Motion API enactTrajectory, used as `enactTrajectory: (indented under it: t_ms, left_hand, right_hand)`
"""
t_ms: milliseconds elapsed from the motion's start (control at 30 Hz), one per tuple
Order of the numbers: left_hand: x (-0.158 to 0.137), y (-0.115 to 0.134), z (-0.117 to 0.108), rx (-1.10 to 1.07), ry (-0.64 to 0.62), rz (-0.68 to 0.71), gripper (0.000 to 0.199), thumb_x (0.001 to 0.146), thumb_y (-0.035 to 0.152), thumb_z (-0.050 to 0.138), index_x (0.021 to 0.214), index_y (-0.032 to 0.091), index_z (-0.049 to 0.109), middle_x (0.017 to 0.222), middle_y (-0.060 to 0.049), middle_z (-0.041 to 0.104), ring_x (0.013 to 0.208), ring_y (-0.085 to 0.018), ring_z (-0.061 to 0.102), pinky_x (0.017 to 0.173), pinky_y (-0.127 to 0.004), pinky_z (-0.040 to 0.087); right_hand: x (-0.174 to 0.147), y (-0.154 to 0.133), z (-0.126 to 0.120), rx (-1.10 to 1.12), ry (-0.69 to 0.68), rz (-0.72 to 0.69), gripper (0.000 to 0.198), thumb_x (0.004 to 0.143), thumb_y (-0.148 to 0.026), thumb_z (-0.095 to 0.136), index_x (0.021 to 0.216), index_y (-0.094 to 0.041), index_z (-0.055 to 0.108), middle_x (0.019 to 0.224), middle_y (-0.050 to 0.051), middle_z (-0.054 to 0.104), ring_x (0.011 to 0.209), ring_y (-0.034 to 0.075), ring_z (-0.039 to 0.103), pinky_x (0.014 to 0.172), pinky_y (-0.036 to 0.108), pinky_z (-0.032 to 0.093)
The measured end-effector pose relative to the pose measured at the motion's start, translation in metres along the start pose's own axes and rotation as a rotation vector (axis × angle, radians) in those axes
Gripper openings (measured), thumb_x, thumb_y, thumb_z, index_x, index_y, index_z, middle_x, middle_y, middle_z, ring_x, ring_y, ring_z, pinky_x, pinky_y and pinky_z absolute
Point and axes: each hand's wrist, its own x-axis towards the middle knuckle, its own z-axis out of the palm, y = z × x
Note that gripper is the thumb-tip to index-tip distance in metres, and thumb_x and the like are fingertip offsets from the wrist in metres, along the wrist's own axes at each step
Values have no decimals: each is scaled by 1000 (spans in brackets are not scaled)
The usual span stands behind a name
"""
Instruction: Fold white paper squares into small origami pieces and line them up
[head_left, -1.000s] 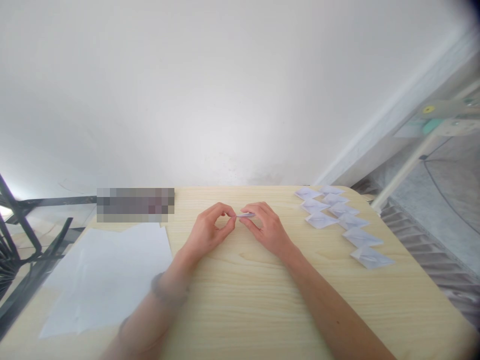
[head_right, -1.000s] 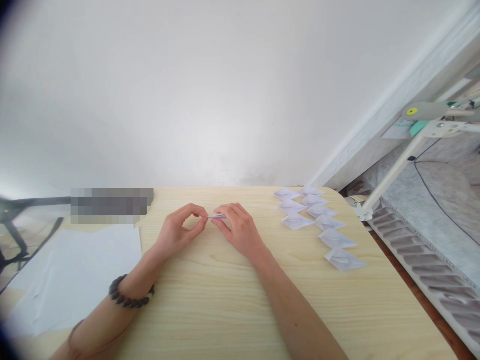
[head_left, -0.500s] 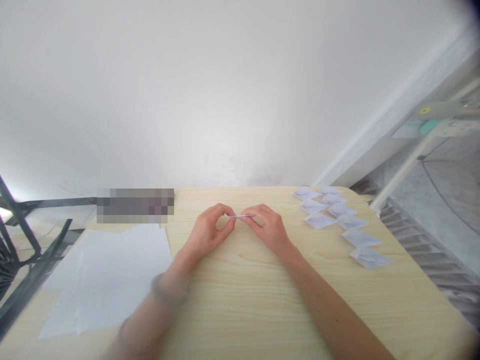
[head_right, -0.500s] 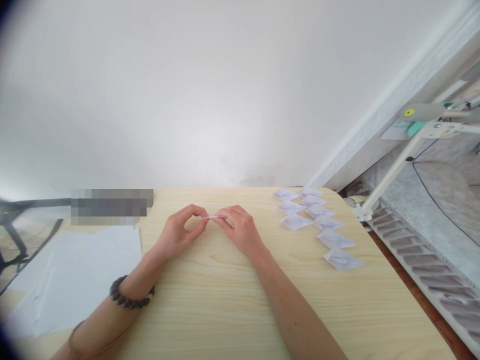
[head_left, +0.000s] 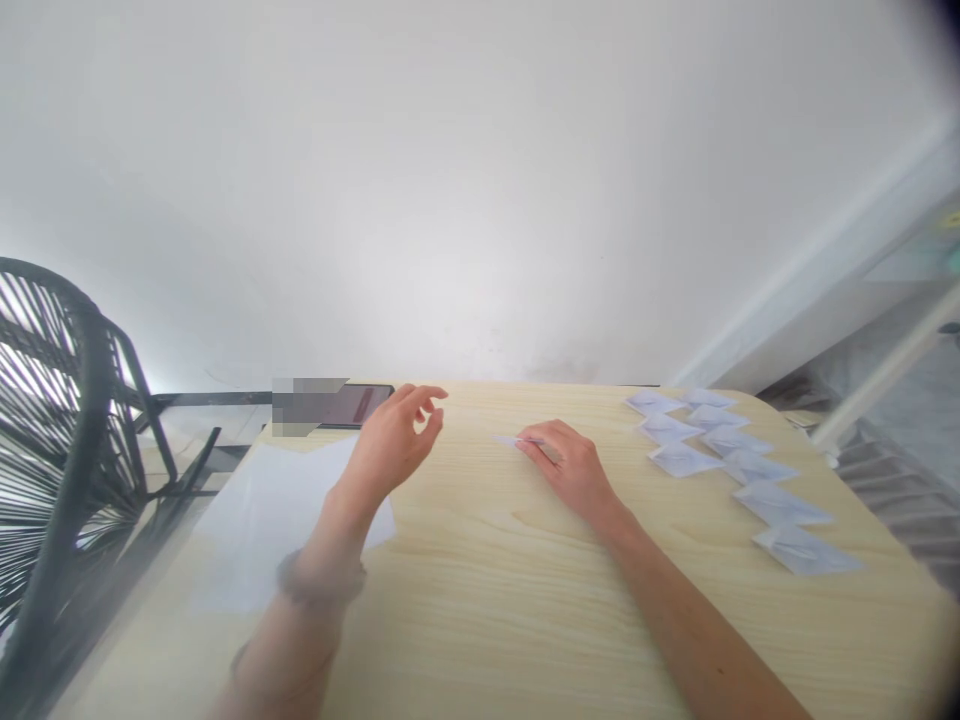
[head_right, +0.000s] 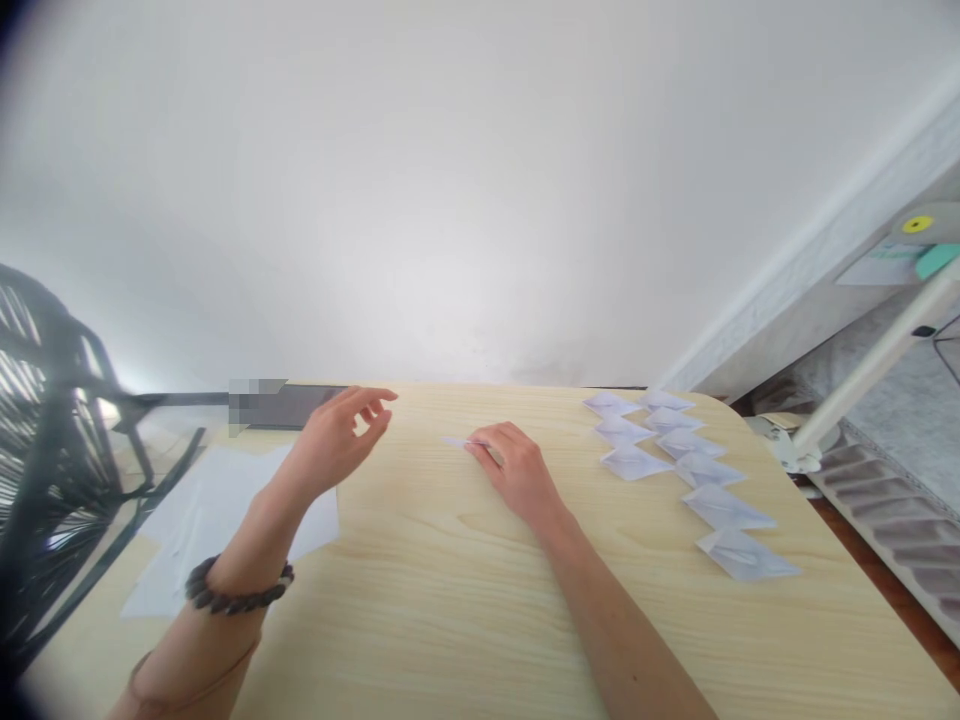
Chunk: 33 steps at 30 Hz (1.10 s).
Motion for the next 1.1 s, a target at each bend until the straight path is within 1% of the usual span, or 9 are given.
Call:
enactTrajectory:
  t_ms: [100,167,233,367,567,733,867,967,1100]
  left_hand:
    - [-8,-26,-18,192,90,-206,28,80,28,39,103,26,54,87,-3,57,72,-16,54,67,-29,41]
    - [-17,-43,-26,305,80,-350,34,79,28,38,109,27,52,92,-5,56,74,-20,55,61,-30,41]
    - [-26,-57,-31,368,53,-443,40,78,28,38,116,27,48,94,-7,55,74,-21,55,58,-30,41]
    - [-38,-72,-33,441,29,-507,45,77,28,38,122,27,44,94,-10,54,77,-24,55,57,-32,41]
    - [-36,-70,-29,431,-38,-579,47,79,28,33,125,31,40,100,-10,52,80,-25,56,59,-34,43]
    - [-39,-74,-24,449,-55,-542,44,79,27,34,121,26,47,96,-11,52,86,-26,54,66,-36,43]
    - [-39,-68,-20,430,18,-488,44,78,24,37,121,25,45,91,-9,53,82,-23,54,69,-35,42]
    - [-32,-51,-13,356,83,-344,39,76,20,40,114,22,50,86,-7,54,80,-21,53,72,-34,42]
    - [-15,-17,10,133,88,-89,33,77,16,40,107,21,53,87,-5,52,75,-16,52,71,-29,42]
  right_hand:
    - [0,-1,0,-1,8,-1,12,81,-24,50,83,-20,61,81,4,64,79,16,58,72,31,47]
    - [-1,-1,0,-1,11,3,12,81,-25,50,82,-20,61,81,4,64,78,16,58,72,31,47]
    - [-1,-2,0,0,12,6,13,81,-26,50,82,-20,60,80,4,64,77,16,58,72,31,48]
    - [-1,-2,1,-1,21,5,14,81,-28,49,80,-20,60,79,4,64,76,16,58,70,31,48]
    - [-1,-3,0,-3,9,20,12,81,-27,50,81,-20,60,79,4,63,76,16,58,70,31,47]
    - [0,-3,0,-9,13,12,13,81,-27,49,81,-20,61,78,4,64,76,16,58,70,31,48]
    - [-1,-3,1,-17,19,2,15,81,-29,49,80,-20,61,78,4,64,75,16,59,69,31,48]
    - [-1,-3,1,-18,11,-6,14,81,-28,49,81,-20,61,78,4,64,76,17,59,69,31,49]
    - [-1,-4,2,-20,-5,-18,12,80,-26,50,81,-20,61,79,4,64,77,17,58,70,32,48]
